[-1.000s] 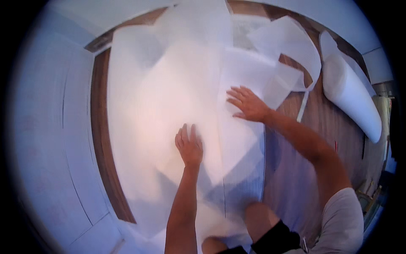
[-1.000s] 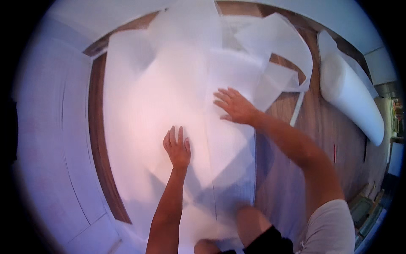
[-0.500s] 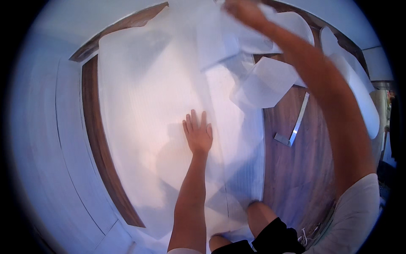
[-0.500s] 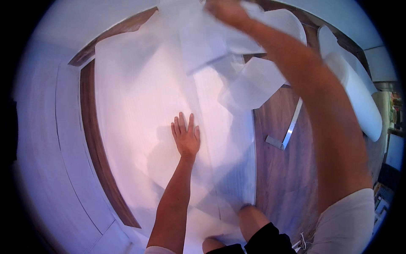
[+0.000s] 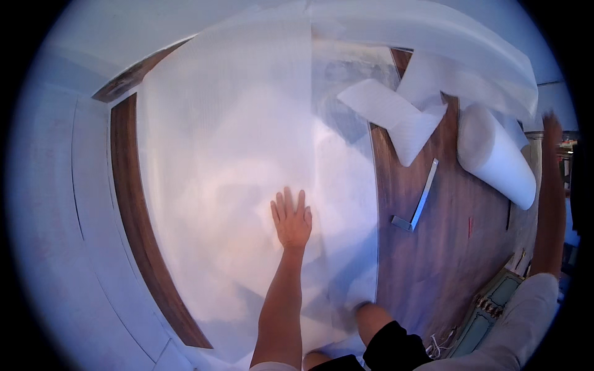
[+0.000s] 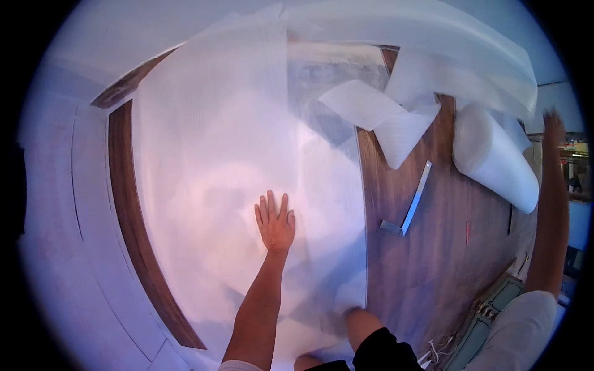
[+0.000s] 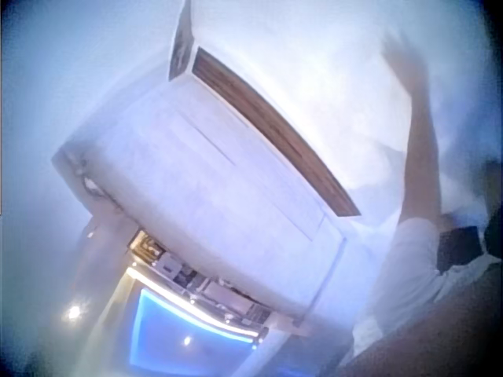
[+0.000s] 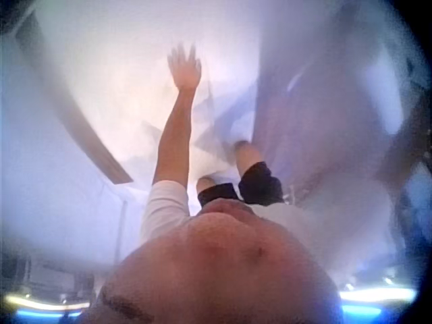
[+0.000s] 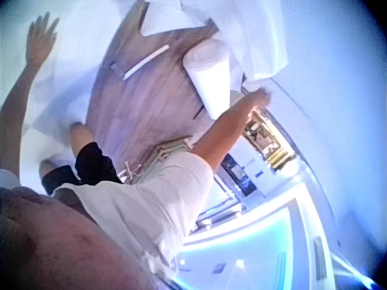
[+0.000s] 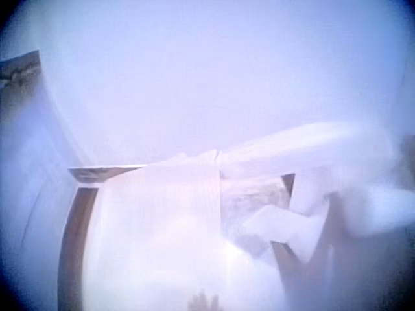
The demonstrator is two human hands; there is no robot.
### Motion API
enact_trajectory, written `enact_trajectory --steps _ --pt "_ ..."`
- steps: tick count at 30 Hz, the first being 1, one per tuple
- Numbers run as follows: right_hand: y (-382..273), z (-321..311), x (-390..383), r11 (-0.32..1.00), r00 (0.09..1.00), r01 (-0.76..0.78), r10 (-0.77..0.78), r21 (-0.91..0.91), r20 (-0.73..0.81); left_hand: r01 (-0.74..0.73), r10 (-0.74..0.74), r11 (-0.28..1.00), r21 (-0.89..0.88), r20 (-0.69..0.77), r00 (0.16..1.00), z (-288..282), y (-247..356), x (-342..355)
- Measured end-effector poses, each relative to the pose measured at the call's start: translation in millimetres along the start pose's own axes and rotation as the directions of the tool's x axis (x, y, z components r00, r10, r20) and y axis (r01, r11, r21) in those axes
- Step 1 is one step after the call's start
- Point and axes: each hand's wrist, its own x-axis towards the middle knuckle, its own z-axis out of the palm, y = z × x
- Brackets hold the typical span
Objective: The person kneels on the floor and uses a utility knife to cut a large white underlayment sheet. They then place a wooden laminate plank onto the underlayment, align it, and press it down. The person repeats the process of cutting the underlayment and positioning planks.
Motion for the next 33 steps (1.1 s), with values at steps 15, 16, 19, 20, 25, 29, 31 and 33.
enact_trajectory --steps 15,16,19,20,25,29,31,33 --pt "-444.4 -409.7 -207.6 0.275 0.729 0.656 -0.470 0.703 -0.497 -0.025 0.032 0.996 0.088 -0.082 0.996 -13.7 -30.2 -7.8" --pt "-465.3 -385.5 -183.7 0.400 0.764 0.628 -0.480 0.667 -0.432 -0.024 0.029 0.998 0.060 -0.074 0.997 -11.6 -25.3 -5.1" --pt "-481.9 -299.8 -199.1 0.484 0.605 0.406 -0.778 0.775 0.169 -0.016 0.019 0.999 0.044 -0.065 0.998 -12.4 -29.1 -4.5" --pt "-464.8 -234.6 -234.8 0.515 0.504 0.455 -0.822 0.727 0.266 -0.023 0.025 0.999 0.026 -0.067 0.997 -9.2 -23.7 -1.9" --pt "-273.4 -80.1 -434.2 0.844 0.522 0.150 -0.510 0.515 0.684 -0.008 0.009 1.000 0.016 -0.044 0.999 -0.4 -20.5 0.0" --pt "-220.6 -104.3 -448.3 0.949 0.324 -0.113 -0.244 0.294 0.914 -0.020 0.027 0.998 0.063 -0.104 0.994 -12.9 -35.8 -4.7" --pt "-259.8 -159.6 -417.8 0.910 0.600 0.035 -0.349 0.413 0.720 -0.029 0.036 0.998 0.061 -0.119 0.992 -10.3 -32.9 -5.5" --pt "-310.5 -212.2 -388.1 0.700 0.814 0.136 -0.482 0.701 0.324 -0.031 0.039 0.997 0.067 -0.126 0.991 -8.2 -28.7 -6.2"
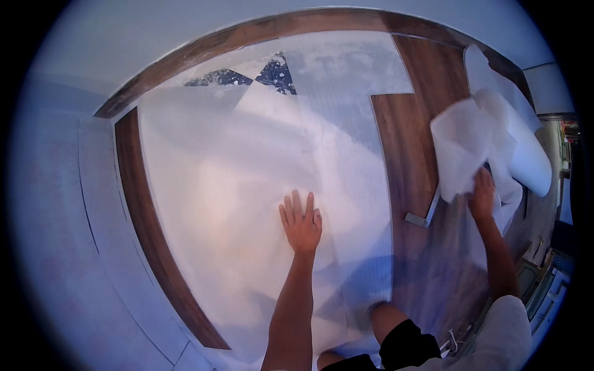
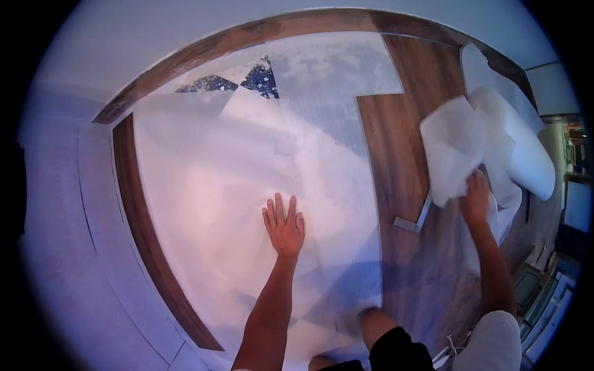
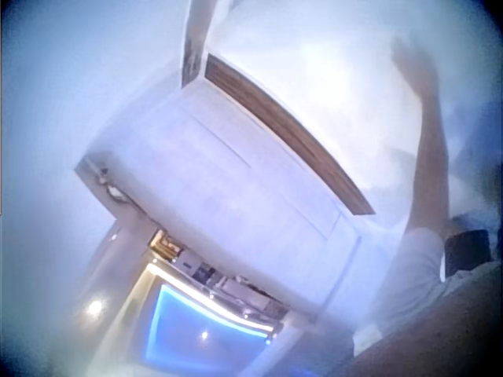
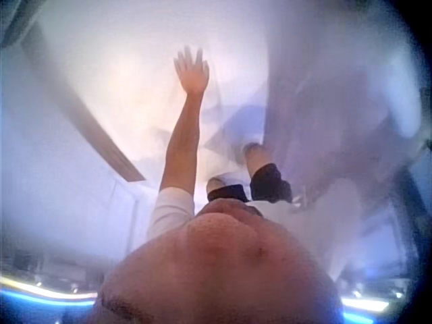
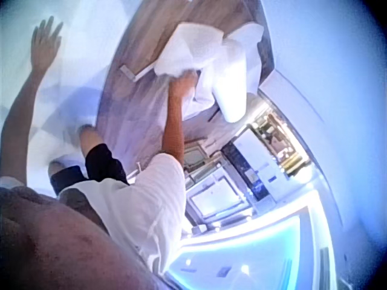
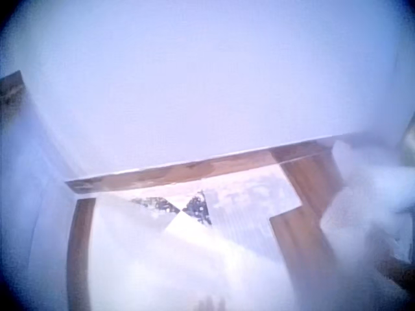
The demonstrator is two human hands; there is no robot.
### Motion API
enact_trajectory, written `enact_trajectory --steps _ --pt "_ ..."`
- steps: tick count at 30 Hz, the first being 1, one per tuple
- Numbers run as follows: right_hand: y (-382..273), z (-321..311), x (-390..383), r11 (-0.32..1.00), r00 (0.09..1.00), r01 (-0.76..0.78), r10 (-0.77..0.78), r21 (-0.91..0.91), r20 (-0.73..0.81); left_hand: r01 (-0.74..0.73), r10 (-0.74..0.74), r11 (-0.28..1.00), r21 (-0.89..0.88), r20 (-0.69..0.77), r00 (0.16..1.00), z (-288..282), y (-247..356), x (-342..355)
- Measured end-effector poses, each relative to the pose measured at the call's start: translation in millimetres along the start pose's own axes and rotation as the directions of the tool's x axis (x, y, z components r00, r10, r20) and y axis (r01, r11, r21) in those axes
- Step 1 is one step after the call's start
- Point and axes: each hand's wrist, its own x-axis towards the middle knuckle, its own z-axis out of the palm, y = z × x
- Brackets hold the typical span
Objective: The person kneels on the floor and uses a utility knife to cut a large white underlayment sheet. They then place a wooden laminate plank onto the underlayment, align it, and press it down. The person repeats the process of cutting the underlayment and positioning planks.
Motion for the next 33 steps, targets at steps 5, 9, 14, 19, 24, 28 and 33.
enact_trajectory --steps 5,9,14,19,24,28,33 --pt "-244.5 -31.4 82.4 0.775 0.862 0.253 -0.452 0.579 0.229 0.005 -0.010 0.998 0.055 0.084 0.996 -3.1 4.3 5.0" --pt "-307.0 -26.4 105.3 0.830 0.752 0.558 -0.516 0.020 0.411 -0.025 0.024 0.999 0.030 0.059 0.998 6.7 15.5 9.4" --pt "-370.5 -107.5 118.6 0.682 0.812 0.245 -0.533 0.689 0.238 -0.007 0.006 0.999 0.037 0.037 0.999 -4.1 7.1 -0.1" --pt "-424.8 -67.6 173.4 0.539 0.969 0.057 -0.234 0.840 0.084 0.001 0.001 1.000 -0.023 0.073 0.997 -5.5 17.2 9.0" --pt "-474.2 -80.3 214.7 0.782 0.802 0.462 -0.166 0.419 -0.574 0.003 0.002 0.998 -0.066 0.067 0.998 -12.5 7.6 16.1" --pt "-545.4 -79.7 163.1 0.275 0.443 0.887 -0.734 0.370 -0.515 0.025 -0.021 0.998 -0.050 0.082 0.996 -14.3 -7.2 8.2" --pt "-548.1 -11.0 226.3 0.516 0.617 0.787 -0.678 0.339 -0.399 0.019 -0.014 0.997 -0.074 0.064 0.998 -16.1 -6.9 16.0"
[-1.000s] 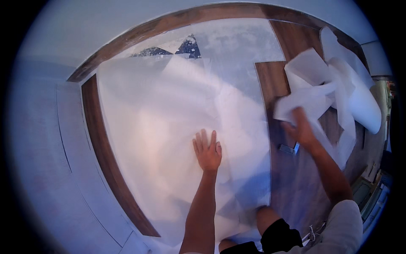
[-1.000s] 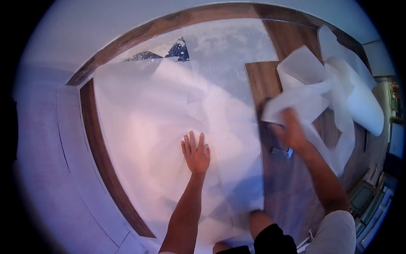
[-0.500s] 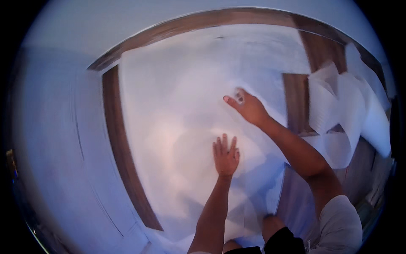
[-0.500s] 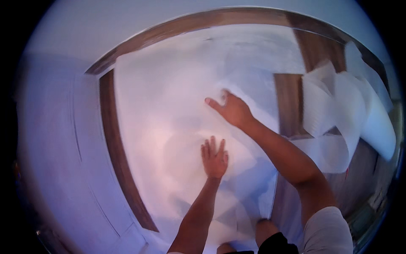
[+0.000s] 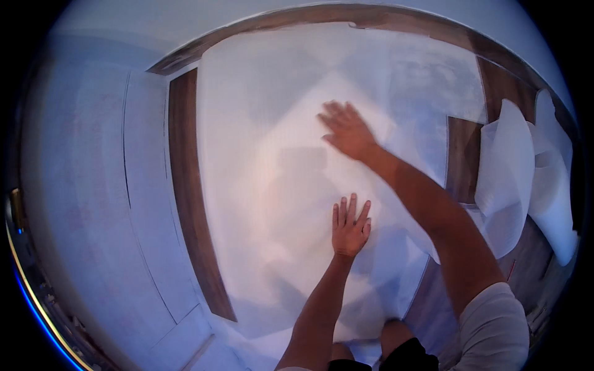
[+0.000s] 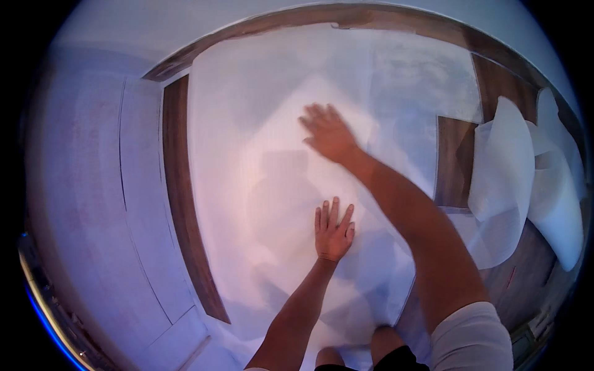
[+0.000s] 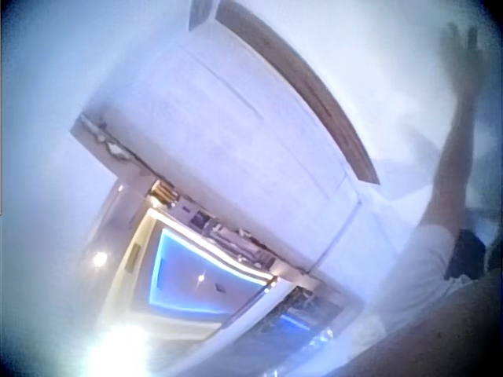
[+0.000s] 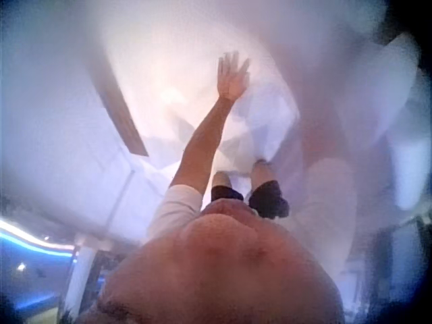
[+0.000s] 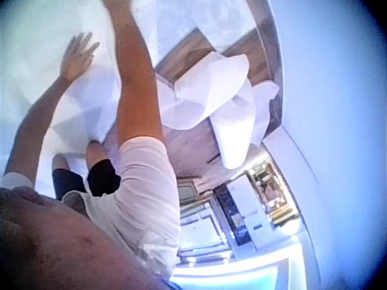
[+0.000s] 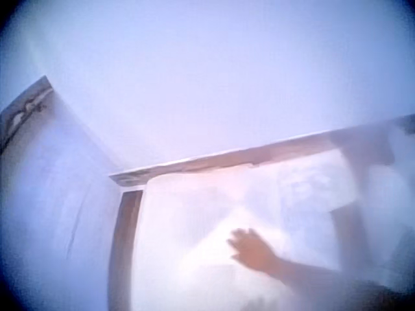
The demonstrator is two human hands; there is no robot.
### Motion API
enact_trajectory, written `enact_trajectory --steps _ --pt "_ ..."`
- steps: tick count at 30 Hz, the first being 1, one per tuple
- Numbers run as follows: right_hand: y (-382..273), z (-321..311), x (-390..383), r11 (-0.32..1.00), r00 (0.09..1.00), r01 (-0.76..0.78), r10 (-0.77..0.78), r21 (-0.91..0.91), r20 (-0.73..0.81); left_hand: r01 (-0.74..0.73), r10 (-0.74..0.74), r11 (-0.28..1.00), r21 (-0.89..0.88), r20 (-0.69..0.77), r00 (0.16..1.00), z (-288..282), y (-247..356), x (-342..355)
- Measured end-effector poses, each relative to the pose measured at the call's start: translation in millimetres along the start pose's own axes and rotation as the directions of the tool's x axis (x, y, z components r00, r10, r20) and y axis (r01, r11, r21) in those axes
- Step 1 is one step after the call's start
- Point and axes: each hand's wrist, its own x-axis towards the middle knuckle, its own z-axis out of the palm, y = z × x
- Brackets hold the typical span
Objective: The person kneels on the floor and uses a utility knife to cut a large white underlayment sheet. They then place a wooden laminate plank onto the underlayment, align it, and press it down. The person repeats the process of cutting the underlayment and positioning planks.
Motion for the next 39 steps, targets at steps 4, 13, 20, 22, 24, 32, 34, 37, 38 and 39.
enact_trajectory --steps 4,13,20,22,24,32,34,37,38,39 --pt "40.8 -40.6 -48.7 0.980 0.979 -0.193 0.196 0.052 -0.057 0.010 -0.010 1.000 0.003 -0.004 1.000 -3.6 -4.7 -5.0" --pt "87.1 -37.0 -167.6 0.947 0.917 -0.311 0.322 0.084 -0.234 -0.040 0.042 0.995 0.091 -0.014 0.999 19.0 -4.8 -21.7" --pt "86.7 -30.6 -173.7 0.946 0.903 -0.308 0.324 0.100 -0.281 -0.040 0.038 0.999 0.020 0.088 0.995 9.7 15.8 -24.4" --pt "84.8 -27.8 -173.7 0.942 0.908 -0.324 0.336 0.086 -0.250 -0.097 0.097 0.995 -0.011 0.160 0.982 3.0 10.4 -19.9" --pt "81.1 -29.8 -172.2 0.955 0.930 -0.289 0.297 0.070 -0.215 -0.127 0.139 0.987 -0.101 0.127 0.982 -1.2 -15.2 -1.1" --pt "80.2 -40.1 -168.6 0.971 0.959 -0.235 0.238 0.036 -0.155 -0.170 0.179 0.984 0.055 -0.270 0.946 -29.4 -91.3 274.9" --pt "81.8 -40.4 -168.7 0.970 0.961 -0.240 0.242 0.031 -0.131 -0.180 0.198 0.978 0.107 -0.181 0.963 -19.1 -79.8 320.4" --pt "79.1 -49.8 -164.4 0.965 0.959 -0.258 0.261 0.044 -0.109 -0.197 0.206 0.961 0.193 -0.025 0.978 -12.5 -65.6 377.7" --pt "79.6 -52.1 -162.9 0.965 0.959 -0.259 0.262 0.036 -0.110 -0.208 0.207 0.953 0.220 0.027 0.978 -8.5 -62.6 396.1" --pt "78.9 -54.1 -161.0 0.964 0.959 -0.264 0.266 0.040 -0.099 -0.263 0.279 0.944 0.200 -0.058 0.958 -6.1 -62.1 410.8"
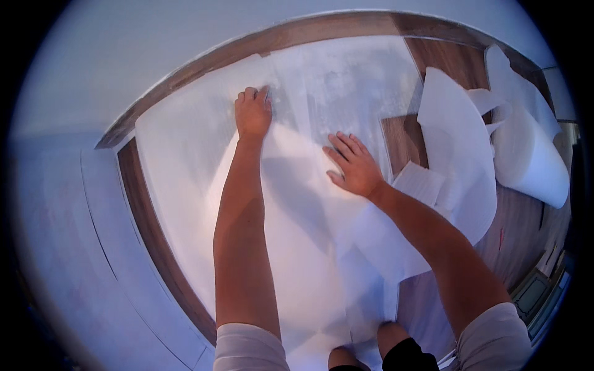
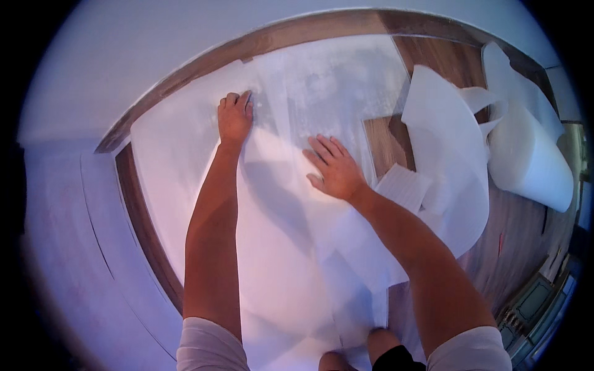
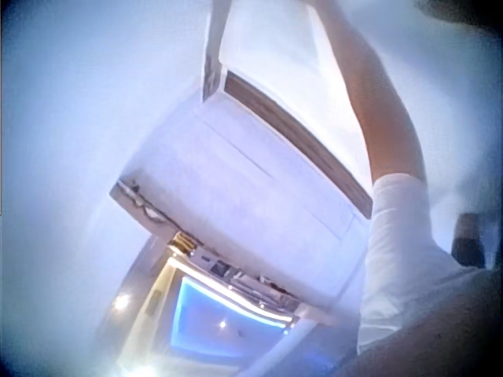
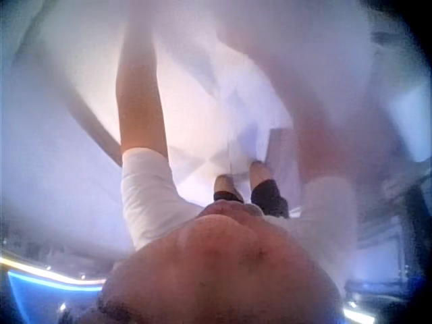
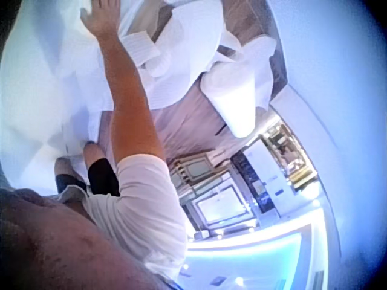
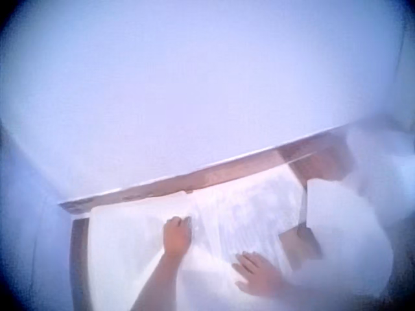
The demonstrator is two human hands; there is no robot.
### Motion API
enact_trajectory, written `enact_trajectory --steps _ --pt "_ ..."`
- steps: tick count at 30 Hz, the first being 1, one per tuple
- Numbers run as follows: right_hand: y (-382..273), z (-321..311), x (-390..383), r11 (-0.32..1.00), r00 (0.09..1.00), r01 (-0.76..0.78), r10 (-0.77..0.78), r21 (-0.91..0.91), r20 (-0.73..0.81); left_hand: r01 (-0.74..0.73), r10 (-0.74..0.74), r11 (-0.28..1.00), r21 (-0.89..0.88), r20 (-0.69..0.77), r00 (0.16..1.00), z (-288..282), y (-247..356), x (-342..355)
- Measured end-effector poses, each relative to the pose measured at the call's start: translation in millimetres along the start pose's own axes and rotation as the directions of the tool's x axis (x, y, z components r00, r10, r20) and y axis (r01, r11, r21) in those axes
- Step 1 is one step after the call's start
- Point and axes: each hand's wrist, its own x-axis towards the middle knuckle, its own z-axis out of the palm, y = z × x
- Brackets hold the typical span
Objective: The person kneels on the floor and uses a utility knife to cut a large white underlayment sheet. They then place a wooden laminate plank onto the underlayment, align it, and press it down. The person repeats the process of cutting the underlayment and positioning planks.
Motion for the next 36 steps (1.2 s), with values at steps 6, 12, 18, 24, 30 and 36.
enact_trajectory --steps 6,12,18,24,30,36 --pt "-2.5 -9.7 6.1 0.999 0.999 -0.023 0.021 0.031 0.044 -0.065 0.056 0.997 -0.044 -0.196 0.979 21.7 4.0 42.0" --pt "5.3 -6.6 33.7 0.975 0.992 -0.130 0.128 0.180 0.021 -0.111 0.088 0.988 -0.105 -0.206 0.975 26.4 1.6 42.3" --pt "46.9 23.7 247.7 0.606 0.622 -0.540 0.755 0.584 -0.208 -0.130 0.098 0.973 -0.191 -0.169 0.981 22.2 7.7 50.1" --pt "39.1 30.4 313.4 0.717 0.777 -0.599 0.628 0.357 0.043 -0.081 0.057 0.978 -0.194 -0.125 0.991 21.4 -3.7 43.7" --pt "65.8 49.4 296.0 0.907 0.886 -0.296 0.377 0.299 -0.269 -0.096 0.071 0.983 -0.157 -0.154 0.985 22.1 4.2 50.8" --pt "56.7 23.8 224.0 0.942 0.935 -0.012 0.130 0.336 -0.331 -0.096 0.075 0.985 -0.140 -0.143 0.987 21.6 -2.9 46.7"
